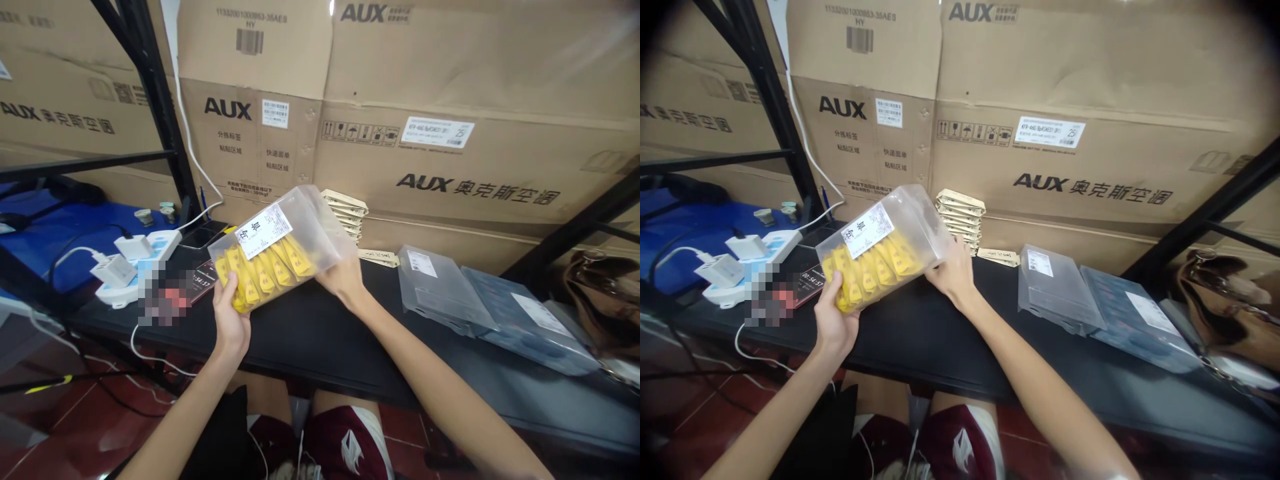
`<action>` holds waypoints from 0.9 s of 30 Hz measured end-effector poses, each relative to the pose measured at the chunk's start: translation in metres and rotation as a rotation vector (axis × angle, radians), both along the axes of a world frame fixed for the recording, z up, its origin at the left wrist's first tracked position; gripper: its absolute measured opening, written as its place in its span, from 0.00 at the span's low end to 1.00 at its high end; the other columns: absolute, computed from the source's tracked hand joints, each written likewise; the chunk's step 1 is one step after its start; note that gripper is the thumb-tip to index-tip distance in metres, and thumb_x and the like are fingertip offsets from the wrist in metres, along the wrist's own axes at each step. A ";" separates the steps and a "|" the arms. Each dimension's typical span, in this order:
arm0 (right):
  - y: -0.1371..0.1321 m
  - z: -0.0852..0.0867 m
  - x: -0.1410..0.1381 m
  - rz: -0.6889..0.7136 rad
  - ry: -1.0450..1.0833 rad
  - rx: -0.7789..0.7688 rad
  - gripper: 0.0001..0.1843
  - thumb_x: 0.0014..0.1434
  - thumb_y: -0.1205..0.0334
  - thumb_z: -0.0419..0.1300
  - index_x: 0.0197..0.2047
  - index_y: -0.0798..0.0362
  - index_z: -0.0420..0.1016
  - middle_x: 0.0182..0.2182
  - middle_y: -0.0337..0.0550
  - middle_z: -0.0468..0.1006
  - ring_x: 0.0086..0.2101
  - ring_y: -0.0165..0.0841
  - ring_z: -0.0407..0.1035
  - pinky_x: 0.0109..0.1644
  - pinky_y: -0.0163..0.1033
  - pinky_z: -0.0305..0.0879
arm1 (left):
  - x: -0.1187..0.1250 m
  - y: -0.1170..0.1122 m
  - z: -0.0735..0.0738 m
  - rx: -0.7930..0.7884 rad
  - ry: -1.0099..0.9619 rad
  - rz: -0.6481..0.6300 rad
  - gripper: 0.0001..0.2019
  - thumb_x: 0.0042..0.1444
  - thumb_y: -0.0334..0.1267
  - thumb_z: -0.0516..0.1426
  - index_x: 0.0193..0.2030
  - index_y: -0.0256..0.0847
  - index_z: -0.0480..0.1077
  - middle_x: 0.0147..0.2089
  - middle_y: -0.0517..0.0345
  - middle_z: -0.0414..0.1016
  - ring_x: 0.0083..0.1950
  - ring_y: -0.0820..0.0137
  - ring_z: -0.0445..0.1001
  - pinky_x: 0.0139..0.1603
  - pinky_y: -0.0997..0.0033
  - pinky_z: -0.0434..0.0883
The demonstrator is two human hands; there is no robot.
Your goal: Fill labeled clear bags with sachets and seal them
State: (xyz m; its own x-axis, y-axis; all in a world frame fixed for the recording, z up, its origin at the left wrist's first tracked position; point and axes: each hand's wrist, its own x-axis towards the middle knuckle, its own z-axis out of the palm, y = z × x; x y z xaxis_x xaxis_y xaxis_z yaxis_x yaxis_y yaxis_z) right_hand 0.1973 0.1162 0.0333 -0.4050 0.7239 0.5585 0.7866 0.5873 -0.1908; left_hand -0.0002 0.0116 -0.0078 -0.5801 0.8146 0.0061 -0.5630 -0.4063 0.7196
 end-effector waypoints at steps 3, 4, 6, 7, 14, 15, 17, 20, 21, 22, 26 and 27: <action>-0.026 0.001 -0.001 -0.129 0.011 0.032 0.28 0.65 0.47 0.68 0.64 0.52 0.80 0.60 0.62 0.79 0.60 0.65 0.69 0.62 0.68 0.66 | 0.001 0.000 0.003 -0.011 -0.025 -0.005 0.21 0.67 0.45 0.64 0.64 0.46 0.76 0.71 0.46 0.77 0.74 0.49 0.74 0.68 0.49 0.77; -0.033 0.000 -0.003 -0.125 0.002 -0.011 0.30 0.64 0.43 0.69 0.62 0.52 0.81 0.60 0.62 0.79 0.59 0.65 0.69 0.61 0.68 0.66 | 0.001 0.000 0.003 -0.014 -0.026 -0.008 0.20 0.68 0.45 0.64 0.65 0.46 0.76 0.71 0.47 0.77 0.74 0.49 0.74 0.68 0.49 0.77; -0.041 -0.004 -0.006 -0.038 0.026 -0.131 0.32 0.60 0.39 0.72 0.60 0.49 0.83 0.60 0.59 0.80 0.59 0.62 0.71 0.60 0.67 0.69 | 0.001 0.000 0.004 -0.008 -0.018 -0.012 0.21 0.68 0.45 0.63 0.65 0.46 0.76 0.71 0.47 0.77 0.74 0.49 0.74 0.68 0.49 0.77; -0.042 -0.006 -0.007 0.033 0.065 -0.177 0.31 0.60 0.39 0.72 0.60 0.47 0.83 0.61 0.56 0.80 0.59 0.60 0.72 0.61 0.65 0.70 | 0.001 0.000 0.004 -0.003 -0.013 -0.012 0.21 0.68 0.45 0.63 0.66 0.46 0.76 0.72 0.47 0.77 0.74 0.49 0.73 0.68 0.49 0.77; -0.005 -0.016 0.019 0.468 0.049 -0.295 0.32 0.57 0.78 0.53 0.57 0.48 0.86 0.62 0.44 0.83 0.64 0.45 0.75 0.71 0.52 0.69 | -0.001 0.000 0.001 -0.007 -0.002 -0.017 0.21 0.67 0.47 0.64 0.63 0.45 0.78 0.71 0.45 0.78 0.75 0.48 0.72 0.68 0.50 0.77; -0.001 -0.016 0.023 0.506 -0.007 -0.316 0.37 0.53 0.81 0.51 0.59 0.48 0.86 0.63 0.42 0.83 0.64 0.44 0.75 0.72 0.51 0.69 | -0.001 0.000 0.001 -0.005 -0.002 -0.019 0.21 0.67 0.47 0.64 0.63 0.45 0.78 0.71 0.45 0.78 0.75 0.47 0.72 0.67 0.50 0.78; 0.002 -0.014 0.027 0.528 -0.092 -0.345 0.42 0.50 0.82 0.49 0.61 0.47 0.85 0.63 0.41 0.83 0.64 0.43 0.76 0.71 0.50 0.69 | -0.002 0.001 0.000 -0.010 -0.010 -0.017 0.21 0.67 0.47 0.64 0.63 0.45 0.77 0.71 0.45 0.77 0.75 0.48 0.72 0.67 0.50 0.78; -0.005 -0.008 0.027 0.433 -0.182 -0.344 0.42 0.49 0.80 0.52 0.63 0.47 0.83 0.63 0.43 0.83 0.62 0.48 0.78 0.66 0.50 0.74 | -0.001 0.000 0.001 -0.014 -0.014 -0.014 0.21 0.67 0.47 0.65 0.63 0.45 0.77 0.71 0.45 0.77 0.75 0.48 0.72 0.67 0.50 0.78; -0.009 -0.006 0.026 0.393 -0.207 -0.337 0.41 0.49 0.78 0.54 0.64 0.47 0.83 0.63 0.45 0.83 0.61 0.50 0.79 0.64 0.51 0.76 | -0.001 0.000 0.001 -0.010 -0.011 -0.016 0.21 0.66 0.47 0.65 0.63 0.45 0.77 0.71 0.45 0.77 0.75 0.49 0.72 0.67 0.50 0.78; -0.012 -0.005 0.024 0.359 -0.226 -0.332 0.40 0.50 0.76 0.57 0.65 0.48 0.82 0.63 0.47 0.83 0.59 0.53 0.79 0.61 0.52 0.77 | 0.000 0.000 0.002 -0.003 -0.009 -0.020 0.21 0.66 0.47 0.65 0.63 0.46 0.77 0.71 0.46 0.77 0.75 0.49 0.71 0.67 0.50 0.77; -0.019 -0.002 0.020 0.293 -0.241 -0.352 0.30 0.55 0.62 0.66 0.62 0.48 0.82 0.60 0.51 0.84 0.55 0.56 0.81 0.58 0.54 0.78 | 0.001 -0.001 0.003 0.013 -0.018 -0.021 0.19 0.66 0.46 0.66 0.62 0.47 0.77 0.70 0.48 0.78 0.75 0.50 0.72 0.69 0.50 0.76; -0.019 -0.001 0.020 0.277 -0.213 -0.347 0.30 0.55 0.60 0.67 0.62 0.48 0.81 0.60 0.51 0.84 0.56 0.57 0.80 0.60 0.55 0.77 | 0.001 -0.001 0.004 0.012 -0.021 -0.022 0.19 0.66 0.46 0.66 0.62 0.47 0.77 0.70 0.48 0.78 0.75 0.50 0.72 0.69 0.50 0.76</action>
